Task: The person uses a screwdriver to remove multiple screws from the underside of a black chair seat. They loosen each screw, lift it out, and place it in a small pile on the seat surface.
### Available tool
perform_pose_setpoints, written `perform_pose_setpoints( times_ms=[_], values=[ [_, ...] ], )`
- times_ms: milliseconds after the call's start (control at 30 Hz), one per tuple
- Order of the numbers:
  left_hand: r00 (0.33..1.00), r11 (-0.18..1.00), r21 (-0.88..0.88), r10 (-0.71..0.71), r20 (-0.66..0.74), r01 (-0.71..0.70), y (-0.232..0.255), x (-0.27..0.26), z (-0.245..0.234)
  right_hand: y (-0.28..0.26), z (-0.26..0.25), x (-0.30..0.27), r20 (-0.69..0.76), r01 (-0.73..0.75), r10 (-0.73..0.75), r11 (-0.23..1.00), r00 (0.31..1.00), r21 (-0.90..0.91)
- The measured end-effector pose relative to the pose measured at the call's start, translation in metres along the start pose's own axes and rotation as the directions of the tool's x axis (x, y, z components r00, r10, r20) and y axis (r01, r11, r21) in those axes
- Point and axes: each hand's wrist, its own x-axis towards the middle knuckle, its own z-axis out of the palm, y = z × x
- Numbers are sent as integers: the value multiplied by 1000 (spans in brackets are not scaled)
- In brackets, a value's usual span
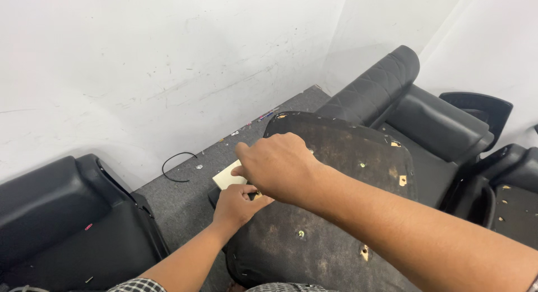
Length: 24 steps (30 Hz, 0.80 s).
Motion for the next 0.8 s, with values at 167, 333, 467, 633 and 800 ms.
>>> perform_pose_setpoints(
  times_ms=[167,333,467,633,800],
  values=[
    [990,995,10,100,-101,-99,-2,8,9,2,9,-4,-200,224,-213,974,956,32],
    [993,905,-410,-106,42,114,-5,11,10,7,26,-2,-246,276,-281,960,928,-53],
    [993,873,-473,-104,60,120,-6,10,13,14,33,4,-257,236,-231,972,938,-13],
    [989,851,-504,-122,89,150,-13,12,17,18,35,9,-303,216,-201,976,931,14],
    [993,849,-519,-44,113,97,-9,5,20,18,34,2,-357,291,-312,950,881,-112]
  ],
)
